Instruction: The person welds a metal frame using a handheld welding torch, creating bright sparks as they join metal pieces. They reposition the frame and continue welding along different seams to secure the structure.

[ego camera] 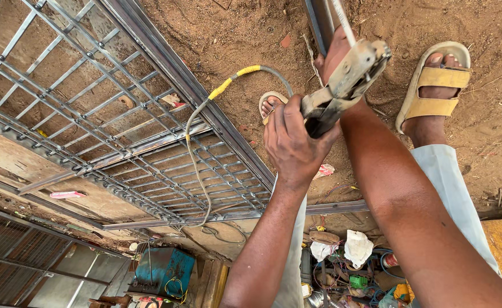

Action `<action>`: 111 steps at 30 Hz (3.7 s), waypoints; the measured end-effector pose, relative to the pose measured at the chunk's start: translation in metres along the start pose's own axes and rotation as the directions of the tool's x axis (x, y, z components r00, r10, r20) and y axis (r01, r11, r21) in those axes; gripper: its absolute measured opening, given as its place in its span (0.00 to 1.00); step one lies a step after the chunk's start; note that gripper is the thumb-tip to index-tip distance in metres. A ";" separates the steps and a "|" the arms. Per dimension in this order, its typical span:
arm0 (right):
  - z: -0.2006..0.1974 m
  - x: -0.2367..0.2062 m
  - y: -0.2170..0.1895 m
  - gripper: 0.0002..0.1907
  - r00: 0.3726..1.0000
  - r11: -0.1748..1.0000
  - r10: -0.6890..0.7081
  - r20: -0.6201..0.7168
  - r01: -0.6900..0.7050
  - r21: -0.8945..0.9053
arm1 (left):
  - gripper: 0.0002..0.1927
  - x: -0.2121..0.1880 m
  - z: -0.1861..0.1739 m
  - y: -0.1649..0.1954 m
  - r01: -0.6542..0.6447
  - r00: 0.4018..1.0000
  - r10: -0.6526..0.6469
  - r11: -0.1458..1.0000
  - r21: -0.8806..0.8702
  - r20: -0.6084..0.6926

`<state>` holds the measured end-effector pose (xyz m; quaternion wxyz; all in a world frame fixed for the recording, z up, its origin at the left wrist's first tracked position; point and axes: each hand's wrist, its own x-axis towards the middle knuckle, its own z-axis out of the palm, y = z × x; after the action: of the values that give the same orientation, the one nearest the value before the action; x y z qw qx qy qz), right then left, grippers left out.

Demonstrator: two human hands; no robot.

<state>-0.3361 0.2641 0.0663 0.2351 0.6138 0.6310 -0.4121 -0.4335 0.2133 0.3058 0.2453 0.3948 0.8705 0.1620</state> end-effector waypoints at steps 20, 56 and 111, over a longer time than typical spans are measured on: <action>0.002 0.005 0.000 0.34 0.956 0.961 -0.234 -0.179 0.200 -0.192 | 0.38 0.003 0.006 0.029 0.051 0.996 -0.056 0.997 0.061 0.071; 0.018 0.020 0.009 0.32 0.940 0.959 -0.263 -0.217 0.229 -0.169 | 0.44 0.006 0.014 0.047 0.102 0.978 -0.111 0.993 0.055 0.176; 0.016 0.018 0.014 0.36 0.931 0.950 -0.277 -0.240 0.228 -0.213 | 0.45 0.008 0.016 0.057 0.121 0.981 -0.126 0.992 0.044 0.148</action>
<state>-0.3285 0.2603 0.0393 0.1480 0.5532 0.7655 -0.2935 -0.3948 0.2573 0.3169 0.3126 0.3554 0.8751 0.1010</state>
